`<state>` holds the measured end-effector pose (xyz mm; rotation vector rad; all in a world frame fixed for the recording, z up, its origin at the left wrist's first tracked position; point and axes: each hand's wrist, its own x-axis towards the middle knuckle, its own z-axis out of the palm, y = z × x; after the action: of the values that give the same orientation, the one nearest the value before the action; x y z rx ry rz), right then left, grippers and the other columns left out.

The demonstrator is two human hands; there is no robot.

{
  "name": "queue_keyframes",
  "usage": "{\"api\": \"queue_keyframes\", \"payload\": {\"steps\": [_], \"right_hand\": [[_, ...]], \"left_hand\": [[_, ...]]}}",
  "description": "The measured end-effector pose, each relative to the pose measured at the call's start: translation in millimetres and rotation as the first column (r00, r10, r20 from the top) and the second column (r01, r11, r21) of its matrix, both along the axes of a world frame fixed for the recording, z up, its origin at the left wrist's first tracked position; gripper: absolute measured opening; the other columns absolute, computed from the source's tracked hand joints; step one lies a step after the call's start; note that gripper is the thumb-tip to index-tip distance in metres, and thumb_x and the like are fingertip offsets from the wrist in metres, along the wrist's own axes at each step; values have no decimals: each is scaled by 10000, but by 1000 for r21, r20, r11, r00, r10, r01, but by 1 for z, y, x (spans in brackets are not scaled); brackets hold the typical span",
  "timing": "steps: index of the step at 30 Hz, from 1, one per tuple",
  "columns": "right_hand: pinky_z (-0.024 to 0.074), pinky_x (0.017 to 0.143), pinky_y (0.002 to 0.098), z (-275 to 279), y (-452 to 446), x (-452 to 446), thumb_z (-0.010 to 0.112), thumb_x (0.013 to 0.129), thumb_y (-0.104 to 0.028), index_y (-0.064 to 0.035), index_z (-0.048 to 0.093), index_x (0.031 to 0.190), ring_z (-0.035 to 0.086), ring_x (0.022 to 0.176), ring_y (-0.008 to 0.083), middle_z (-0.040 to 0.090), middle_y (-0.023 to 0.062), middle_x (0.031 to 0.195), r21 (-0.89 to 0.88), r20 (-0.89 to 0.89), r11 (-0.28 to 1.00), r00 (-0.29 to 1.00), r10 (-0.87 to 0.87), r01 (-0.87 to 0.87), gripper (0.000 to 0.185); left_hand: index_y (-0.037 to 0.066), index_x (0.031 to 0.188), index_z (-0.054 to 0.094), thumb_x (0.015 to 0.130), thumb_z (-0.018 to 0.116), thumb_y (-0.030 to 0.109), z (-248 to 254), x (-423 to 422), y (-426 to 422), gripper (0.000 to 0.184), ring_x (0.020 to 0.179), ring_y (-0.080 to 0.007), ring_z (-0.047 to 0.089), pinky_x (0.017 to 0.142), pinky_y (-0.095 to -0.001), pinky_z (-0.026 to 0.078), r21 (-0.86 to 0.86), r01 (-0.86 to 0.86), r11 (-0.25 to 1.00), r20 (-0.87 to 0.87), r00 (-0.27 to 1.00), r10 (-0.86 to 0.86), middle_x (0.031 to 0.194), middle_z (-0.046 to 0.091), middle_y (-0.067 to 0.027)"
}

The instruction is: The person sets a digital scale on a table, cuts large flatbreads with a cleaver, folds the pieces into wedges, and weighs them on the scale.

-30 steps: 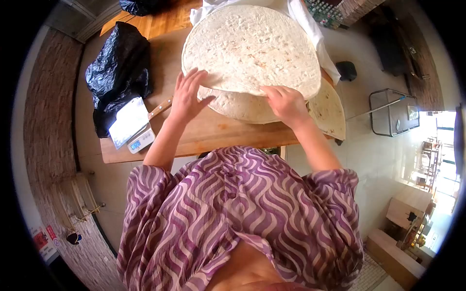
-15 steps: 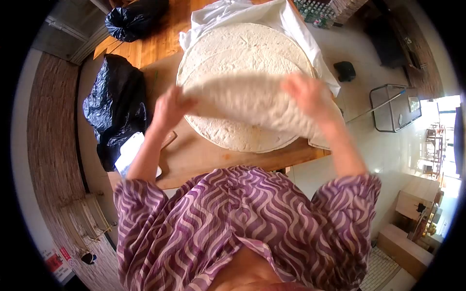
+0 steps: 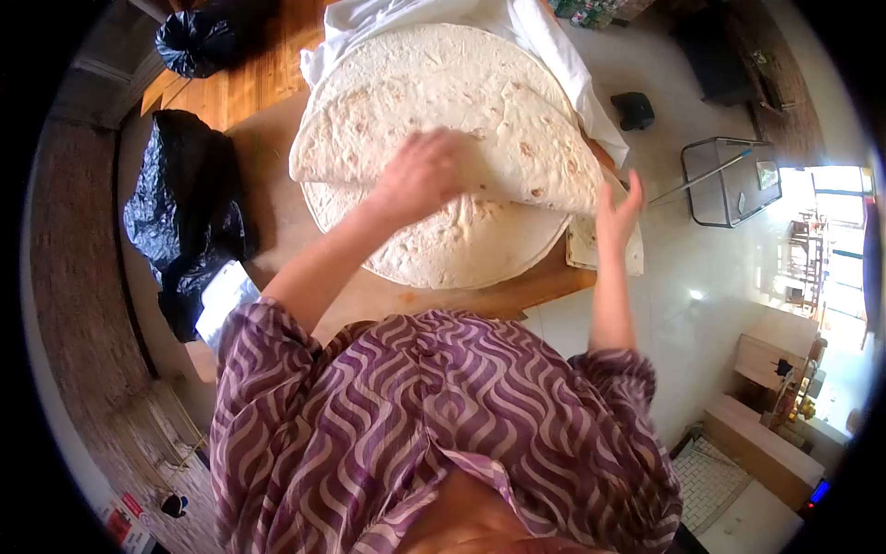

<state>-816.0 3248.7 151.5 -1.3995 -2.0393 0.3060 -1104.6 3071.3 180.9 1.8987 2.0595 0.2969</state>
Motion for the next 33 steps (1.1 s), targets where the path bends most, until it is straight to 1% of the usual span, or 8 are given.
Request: {"api": "queue_keyframes", "payload": {"steps": [3, 5, 8, 13, 18, 21, 25, 33], "right_hand": [[323, 986, 422, -47, -30, 40, 573, 857, -417, -19, 411, 1260, 408, 1181, 261, 439, 135, 1274, -758, -472, 652, 671, -572, 24, 589], [332, 985, 409, -52, -36, 45, 537, 861, -491, -35, 393, 1274, 405, 1185, 241, 444, 115, 1273, -856, -516, 427, 486, -705, -290, 632], [381, 959, 393, -35, -30, 6, 575, 874, -360, -41, 351, 1287, 450, 1144, 239, 455, 118, 1254, -820, -570, 518, 438, -695, -243, 567], [455, 896, 333, 46, -59, -88, 584, 811, 29, -41, 284, 1318, 506, 1080, 242, 456, 160, 1226, -380, -750, 891, 647, -138, -249, 593], [462, 861, 351, 68, -112, -173, 670, 721, -4, -35, 436, 1221, 533, 1014, 258, 533, 137, 1111, -18, -266, 803, 777, 570, -596, 552], [399, 904, 402, 46, -132, -194, 711, 667, -95, -62, 459, 1207, 525, 1038, 255, 545, 108, 1122, -18, 140, 689, 680, 719, -725, 597], [370, 945, 392, 14, -143, -191, 701, 714, -168, -69, 468, 1199, 518, 1056, 236, 554, 87, 1136, -27, 251, 676, 650, 717, -736, 547], [400, 946, 374, 13, -131, -178, 638, 767, -150, -28, 490, 1178, 489, 1102, 276, 508, 111, 1196, -69, 125, 570, 560, 819, -818, 454]], "left_hand": [[87, 1332, 389, 796, 620, 384, -19, 37, 2, 655, 1320, -258, 279, 1096, -440, 188, 200, 104, 974, -16, 995, -103, 1392, 363, -103], [87, 1322, 396, 768, 643, 382, -18, 47, 3, 674, 1305, -264, 307, 1065, -444, 230, 223, 111, 968, -52, 993, -102, 1374, 386, -104], [91, 1303, 416, 735, 663, 383, -29, 52, 5, 685, 1287, -266, 330, 1033, -457, 255, 172, 115, 978, -95, 990, -100, 1352, 407, -98], [93, 1206, 509, 714, 672, 358, -48, 53, 1, 582, 1213, -260, 390, 1009, -459, 285, 274, 122, 954, -168, 983, -77, 1264, 461, -76], [59, 1059, 580, 708, 671, 222, -45, 47, -18, 398, 1127, -293, 463, 962, -452, 346, 365, -30, 930, 231, 971, -59, 1112, 551, -134], [-17, 1037, 578, 740, 593, -17, -32, 31, -71, 297, 985, -285, 568, 815, -363, 466, 307, -442, 843, 626, 761, 171, 1012, 588, -178], [-62, 1170, 434, 874, 516, 66, -70, 2, -118, 333, 878, -203, 606, 736, -298, 496, -450, -790, 417, 883, -324, 339, 1018, 582, -139], [45, 1144, 469, 858, 608, 174, -70, -48, -82, 343, 798, -153, 577, 668, -253, 452, -545, -776, 316, 834, -542, 106, 977, 573, -35]]}}
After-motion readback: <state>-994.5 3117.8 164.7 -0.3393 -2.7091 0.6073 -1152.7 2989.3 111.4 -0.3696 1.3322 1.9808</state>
